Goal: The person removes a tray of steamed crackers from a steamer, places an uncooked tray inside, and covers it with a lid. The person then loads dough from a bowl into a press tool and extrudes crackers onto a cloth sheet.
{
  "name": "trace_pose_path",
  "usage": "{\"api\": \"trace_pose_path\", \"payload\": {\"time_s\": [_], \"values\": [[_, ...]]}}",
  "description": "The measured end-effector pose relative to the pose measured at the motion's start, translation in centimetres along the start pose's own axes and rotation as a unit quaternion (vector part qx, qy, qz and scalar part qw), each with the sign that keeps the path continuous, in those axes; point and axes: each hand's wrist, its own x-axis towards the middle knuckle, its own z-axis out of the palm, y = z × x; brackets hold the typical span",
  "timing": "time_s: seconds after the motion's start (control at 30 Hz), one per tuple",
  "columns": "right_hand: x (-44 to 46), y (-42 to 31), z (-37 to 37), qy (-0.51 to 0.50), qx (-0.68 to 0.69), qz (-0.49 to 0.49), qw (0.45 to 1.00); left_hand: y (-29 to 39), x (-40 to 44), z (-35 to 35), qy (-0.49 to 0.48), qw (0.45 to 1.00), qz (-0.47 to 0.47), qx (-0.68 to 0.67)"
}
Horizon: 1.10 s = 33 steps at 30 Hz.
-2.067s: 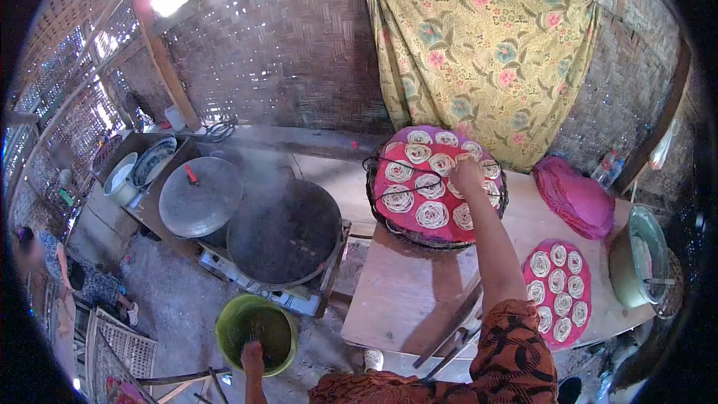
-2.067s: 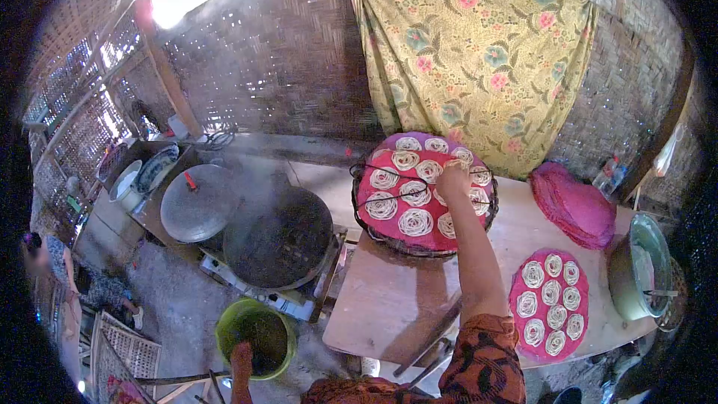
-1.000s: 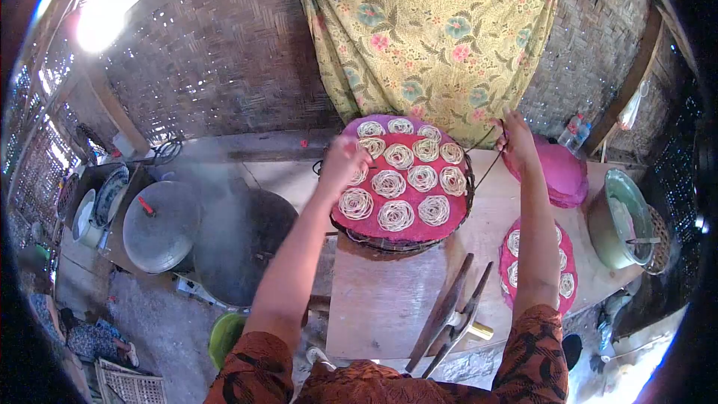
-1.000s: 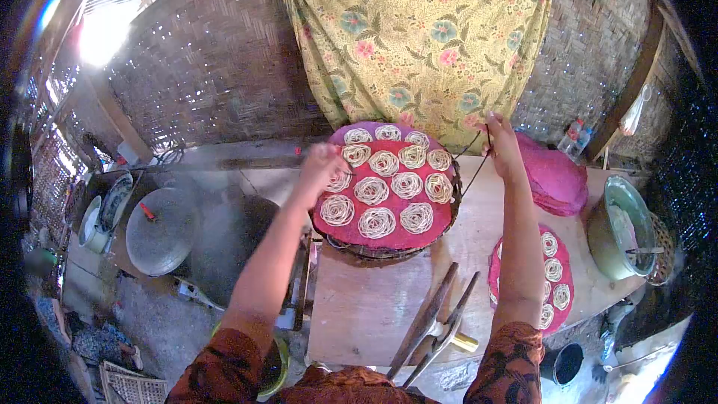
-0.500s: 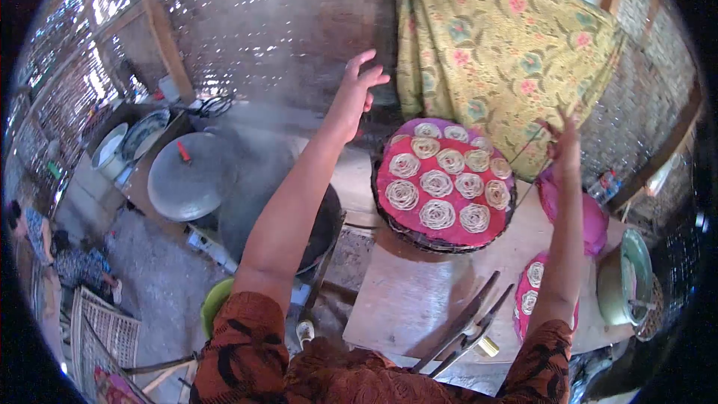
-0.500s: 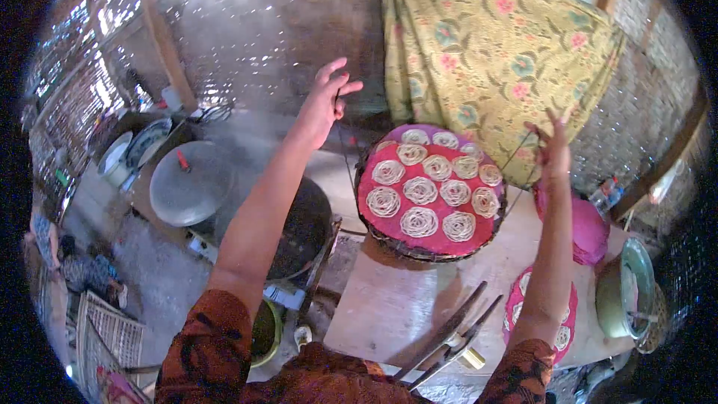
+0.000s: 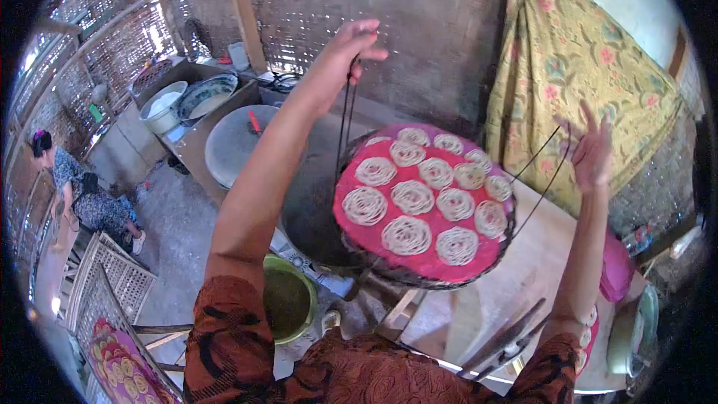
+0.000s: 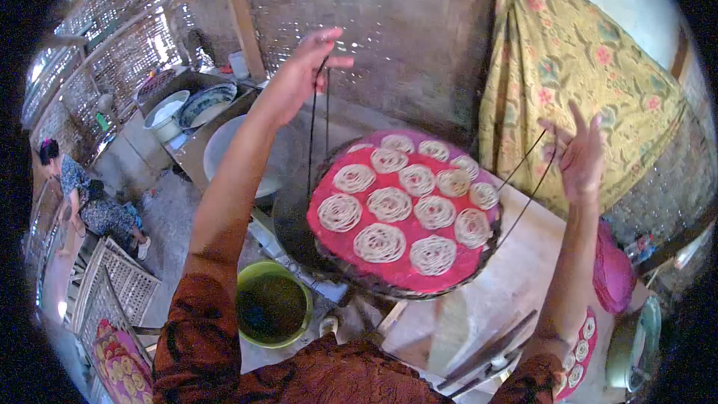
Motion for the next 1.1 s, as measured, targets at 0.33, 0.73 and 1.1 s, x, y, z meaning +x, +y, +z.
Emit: {"api": "trace_pose_path", "payload": {"time_s": [0.33, 0.73, 1.1], "values": [[0.5, 14.0, 11.6, 0.017, 0.044, 0.117, 0.992, -11.7, -8.2, -16.6, 0.101, 0.988, -0.113, -0.014], [-0.6, 30.7, 16.4, 0.103, 0.053, 0.278, 0.954, -28.4, -11.7, -23.3, 0.171, 0.96, -0.201, -0.097], [-2.4, 35.0, 19.3, -0.001, -0.16, 0.294, 0.942, -31.7, -10.5, -22.6, 0.061, 0.972, -0.227, -0.03]]}}
